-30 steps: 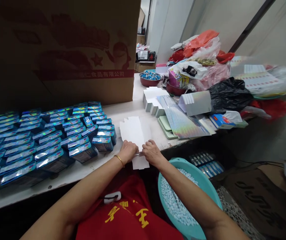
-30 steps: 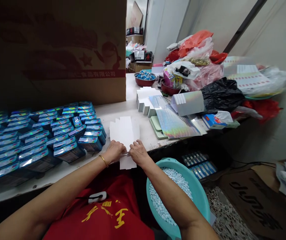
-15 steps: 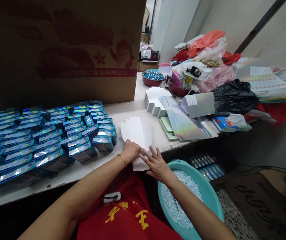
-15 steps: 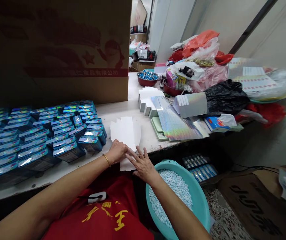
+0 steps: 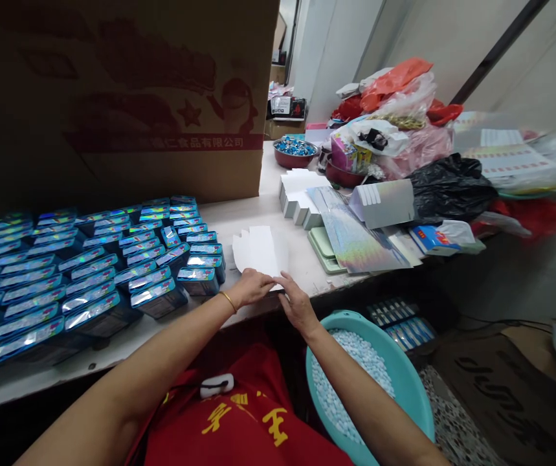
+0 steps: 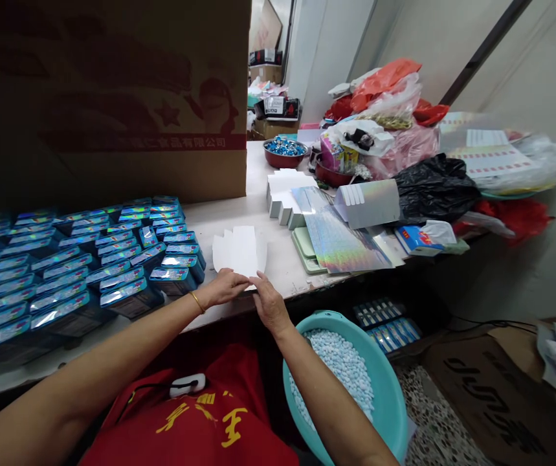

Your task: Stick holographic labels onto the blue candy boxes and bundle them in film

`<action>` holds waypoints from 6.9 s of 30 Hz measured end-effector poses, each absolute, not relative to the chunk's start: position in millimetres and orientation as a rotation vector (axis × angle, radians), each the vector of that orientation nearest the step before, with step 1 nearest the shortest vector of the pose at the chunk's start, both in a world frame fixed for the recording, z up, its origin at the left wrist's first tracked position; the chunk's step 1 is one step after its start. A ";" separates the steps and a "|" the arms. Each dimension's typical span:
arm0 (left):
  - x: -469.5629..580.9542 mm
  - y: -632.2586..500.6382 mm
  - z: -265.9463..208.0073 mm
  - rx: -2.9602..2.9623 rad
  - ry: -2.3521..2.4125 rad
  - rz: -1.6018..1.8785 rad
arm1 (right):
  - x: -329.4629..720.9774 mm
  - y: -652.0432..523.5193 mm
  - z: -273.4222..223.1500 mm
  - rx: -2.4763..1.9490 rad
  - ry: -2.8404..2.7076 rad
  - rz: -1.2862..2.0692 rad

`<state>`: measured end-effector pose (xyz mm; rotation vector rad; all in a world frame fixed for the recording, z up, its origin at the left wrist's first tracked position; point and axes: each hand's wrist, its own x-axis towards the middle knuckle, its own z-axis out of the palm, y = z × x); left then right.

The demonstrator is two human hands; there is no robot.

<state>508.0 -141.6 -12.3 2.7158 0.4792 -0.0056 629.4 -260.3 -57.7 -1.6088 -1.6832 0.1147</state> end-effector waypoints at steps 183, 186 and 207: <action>442.2 -155.5 -40.0 1.834 1.138 0.680 | 541.3 -276.6 -36.5 -1.829 -2.663 0.070; 442.6 -147.3 -35.8 1.842 1.184 0.621 | 515.6 -307.9 -50.0 -1.675 -2.687 0.009; 461.8 -134.8 -39.0 2.060 0.990 0.242 | 610.2 -225.9 -32.6 -2.074 -1.498 0.594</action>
